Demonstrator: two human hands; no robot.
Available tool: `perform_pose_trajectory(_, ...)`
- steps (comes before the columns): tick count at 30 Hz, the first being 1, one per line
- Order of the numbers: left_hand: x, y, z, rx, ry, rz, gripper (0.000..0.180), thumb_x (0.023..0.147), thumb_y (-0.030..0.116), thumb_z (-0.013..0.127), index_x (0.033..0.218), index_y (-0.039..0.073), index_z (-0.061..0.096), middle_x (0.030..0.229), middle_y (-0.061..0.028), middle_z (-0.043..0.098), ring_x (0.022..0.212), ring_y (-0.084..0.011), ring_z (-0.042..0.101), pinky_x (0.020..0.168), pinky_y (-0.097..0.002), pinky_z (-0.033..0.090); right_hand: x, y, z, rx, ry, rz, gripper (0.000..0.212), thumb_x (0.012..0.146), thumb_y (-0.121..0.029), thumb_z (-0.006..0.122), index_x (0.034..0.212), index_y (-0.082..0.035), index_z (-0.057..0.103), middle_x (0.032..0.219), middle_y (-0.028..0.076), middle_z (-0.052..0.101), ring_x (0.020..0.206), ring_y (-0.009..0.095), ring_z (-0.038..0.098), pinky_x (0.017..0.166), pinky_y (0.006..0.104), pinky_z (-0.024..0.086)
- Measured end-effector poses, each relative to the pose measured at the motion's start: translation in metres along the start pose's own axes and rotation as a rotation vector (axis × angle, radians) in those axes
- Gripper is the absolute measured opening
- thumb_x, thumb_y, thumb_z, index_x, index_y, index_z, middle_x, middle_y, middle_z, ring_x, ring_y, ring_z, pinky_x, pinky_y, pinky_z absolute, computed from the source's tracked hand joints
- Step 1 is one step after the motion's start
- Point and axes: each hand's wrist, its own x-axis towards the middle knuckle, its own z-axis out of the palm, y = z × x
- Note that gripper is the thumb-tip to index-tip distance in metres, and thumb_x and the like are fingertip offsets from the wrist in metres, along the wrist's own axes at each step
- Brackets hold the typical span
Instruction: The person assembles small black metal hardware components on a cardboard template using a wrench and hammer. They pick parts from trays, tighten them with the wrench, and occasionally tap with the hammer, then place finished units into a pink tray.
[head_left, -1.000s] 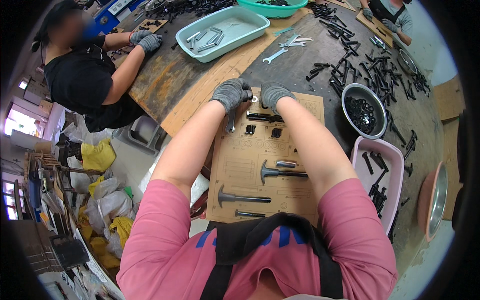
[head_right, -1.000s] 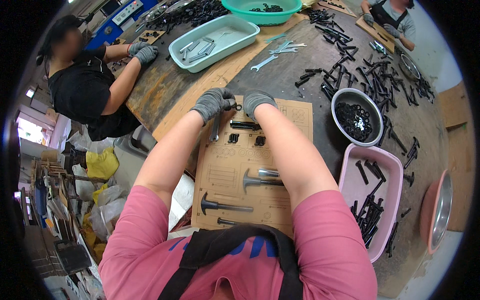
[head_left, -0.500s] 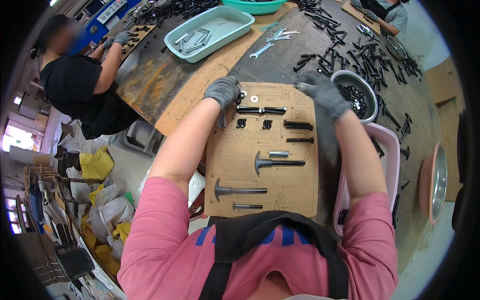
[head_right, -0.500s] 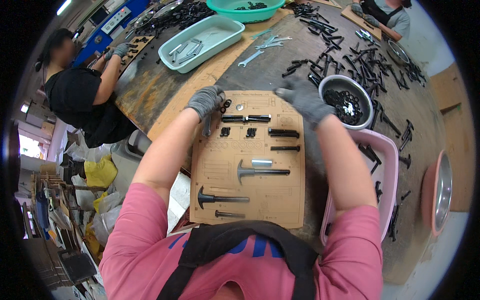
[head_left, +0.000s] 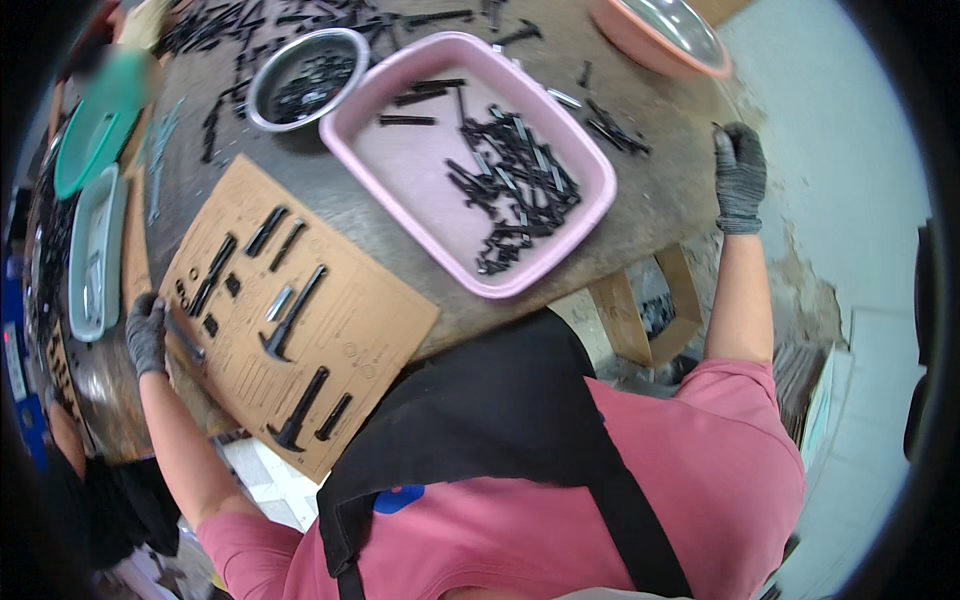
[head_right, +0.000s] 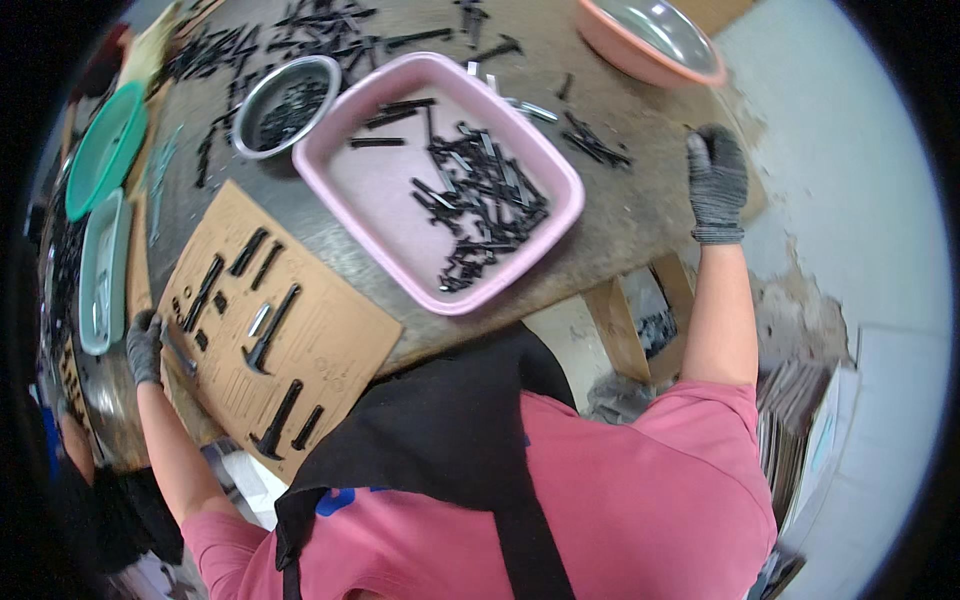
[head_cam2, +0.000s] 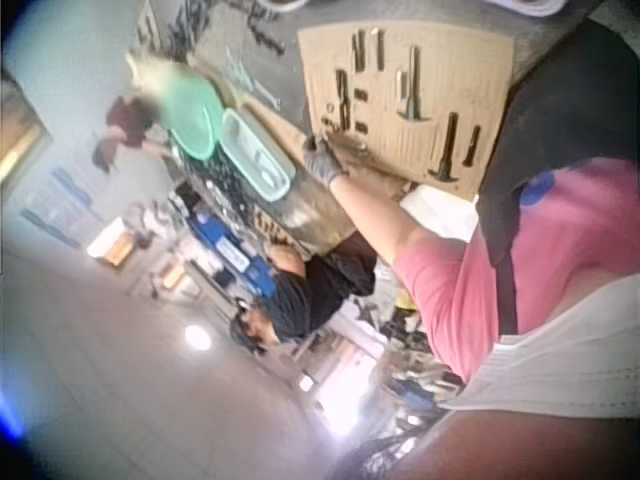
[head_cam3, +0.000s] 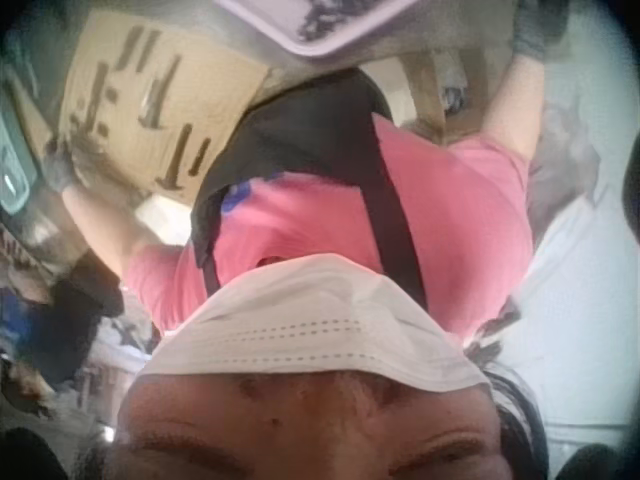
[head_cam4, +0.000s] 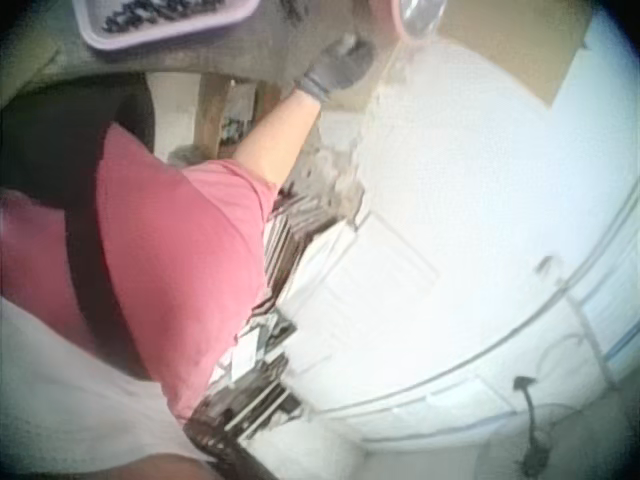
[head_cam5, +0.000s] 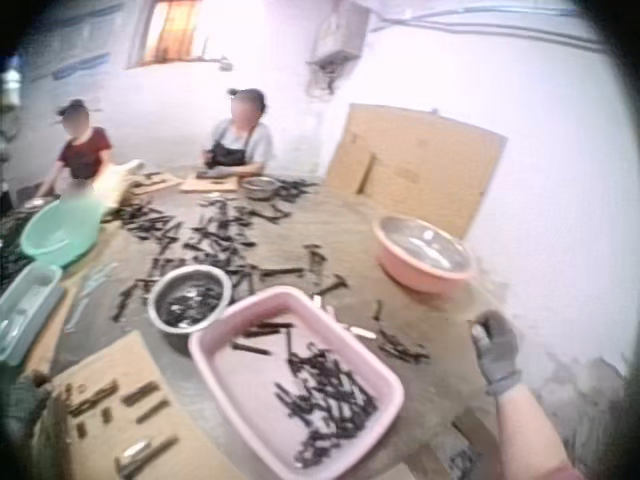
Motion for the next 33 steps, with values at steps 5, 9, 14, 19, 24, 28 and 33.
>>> perform_pose_trajectory(5,0.015,-0.011,0.001,-0.099,0.082,0.046,0.024,0.084,0.021,0.056,0.100,0.004,0.058,0.086,-0.0039,0.061,0.069,-0.0103,0.050,0.059,-0.0245,0.041,-0.084,0.137,-0.036,-0.352,-0.001,0.392,0.029,0.083,-0.030,0.049,0.092,-0.003,0.056,0.090,0.017,0.058,0.084,0.033,0.054,0.075,0.0361,0.042)
perform_pose_trajectory(9,0.003,0.002,-0.008,-0.041,0.079,-0.001,0.027,0.081,0.022,0.055,0.099,0.003,0.059,0.089,-0.0101,0.061,0.077,-0.0181,0.054,0.067,-0.0290,0.042,-0.141,0.202,-0.036,-0.374,-0.421,0.902,0.033,0.082,-0.022,0.040,0.104,-0.002,0.055,0.106,0.018,0.056,0.099,0.031,0.052,0.086,0.0365,0.038)
perform_pose_trajectory(14,-0.030,0.011,-0.016,0.130,0.203,0.175,0.031,0.077,0.023,0.054,0.098,0.001,0.060,0.093,-0.0179,0.061,0.088,-0.0279,0.058,0.077,-0.0346,0.044,-0.016,0.134,0.023,0.404,-0.053,0.708,0.033,0.084,-0.026,0.049,0.104,-0.002,0.057,0.102,0.011,0.059,0.094,0.022,0.054,0.084,0.0305,0.039)
perform_pose_trajectory(19,-0.041,0.016,-0.011,0.155,0.206,0.142,0.030,0.073,0.012,0.061,0.102,0.003,0.059,0.095,-0.0166,0.061,0.086,-0.0242,0.060,0.077,-0.0320,0.046,0.092,-0.123,0.097,0.666,-0.412,-0.168,0.024,0.086,-0.018,0.048,0.101,-0.001,0.057,0.100,0.008,0.059,0.093,0.018,0.053,0.083,0.0297,0.039)
perform_pose_trajectory(24,-0.040,0.022,0.001,0.339,0.160,0.177,0.022,0.072,0.012,0.061,0.094,0.010,0.063,0.091,-0.0138,0.058,0.084,-0.0300,0.057,0.075,-0.0359,0.045,0.074,-0.385,0.148,1.004,-0.784,-0.739,0.023,0.082,-0.013,0.053,0.103,-0.006,0.058,0.099,0.006,0.061,0.087,0.017,0.056,0.078,0.0279,0.044)
perform_pose_trajectory(28,-0.023,0.034,0.008,0.296,-0.040,0.165,0.029,0.069,0.004,0.062,0.096,0.014,0.063,0.091,-0.0115,0.058,0.083,-0.0280,0.057,0.075,-0.0339,0.046,0.036,-0.505,0.173,0.640,-0.872,-1.129,0.026,0.080,-0.014,0.052,0.105,-0.016,0.060,0.095,0.011,0.060,0.089,0.027,0.057,0.078,0.0348,0.046)
perform_pose_trajectory(33,-0.024,0.040,0.011,0.479,-0.027,0.272,0.022,0.074,0.014,0.061,0.095,0.020,0.064,0.086,-0.0089,0.058,0.078,-0.0257,0.057,0.071,-0.0336,0.046,0.008,-0.582,0.198,0.380,-1.037,-1.178,0.033,0.082,-0.018,0.050,0.114,-0.026,0.053,0.096,0.012,0.059,0.087,0.028,0.059,0.076,0.0374,0.047)
